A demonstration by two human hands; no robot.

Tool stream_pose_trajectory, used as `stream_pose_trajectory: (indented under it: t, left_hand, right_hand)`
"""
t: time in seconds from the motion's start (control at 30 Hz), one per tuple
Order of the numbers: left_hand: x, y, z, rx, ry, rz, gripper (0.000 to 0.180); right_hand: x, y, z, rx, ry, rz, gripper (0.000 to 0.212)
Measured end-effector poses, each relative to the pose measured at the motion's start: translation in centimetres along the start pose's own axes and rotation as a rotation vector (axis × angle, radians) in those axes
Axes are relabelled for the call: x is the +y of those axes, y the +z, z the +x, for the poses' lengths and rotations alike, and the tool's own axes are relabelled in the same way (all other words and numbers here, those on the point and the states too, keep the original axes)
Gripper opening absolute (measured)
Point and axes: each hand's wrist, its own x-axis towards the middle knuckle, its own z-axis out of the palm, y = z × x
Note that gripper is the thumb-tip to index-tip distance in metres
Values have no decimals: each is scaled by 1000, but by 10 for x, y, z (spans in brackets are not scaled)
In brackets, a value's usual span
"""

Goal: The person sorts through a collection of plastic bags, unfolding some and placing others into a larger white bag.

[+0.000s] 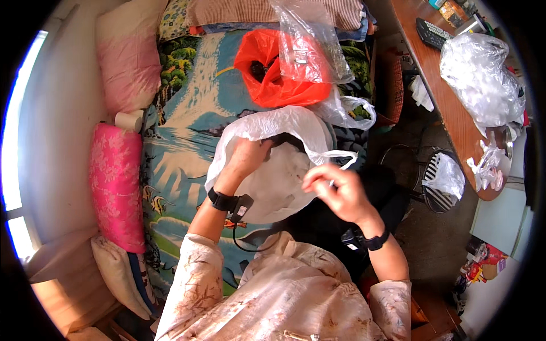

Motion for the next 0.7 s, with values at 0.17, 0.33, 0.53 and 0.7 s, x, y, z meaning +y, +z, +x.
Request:
stream_pose_trajectory:
  t: [0.17, 0.33, 0.53, 0.7]
  left_hand:
    - [-1, -40, -8, 30, -86, 32, 25]
    - [7, -70, -10, -77, -206, -293, 24]
    - [8, -80, -17, -163, -104, -542, 21]
    - [8, -72, -13, -142, -119, -784, 23]
  right_hand:
    - [95, 27, 35, 162, 113, -654, 62]
    - [80, 13, 68, 496, 174, -301, 51]
    - [84, 1, 88, 439, 153, -35, 19]
    - [83, 31, 72, 115, 413, -521, 20]
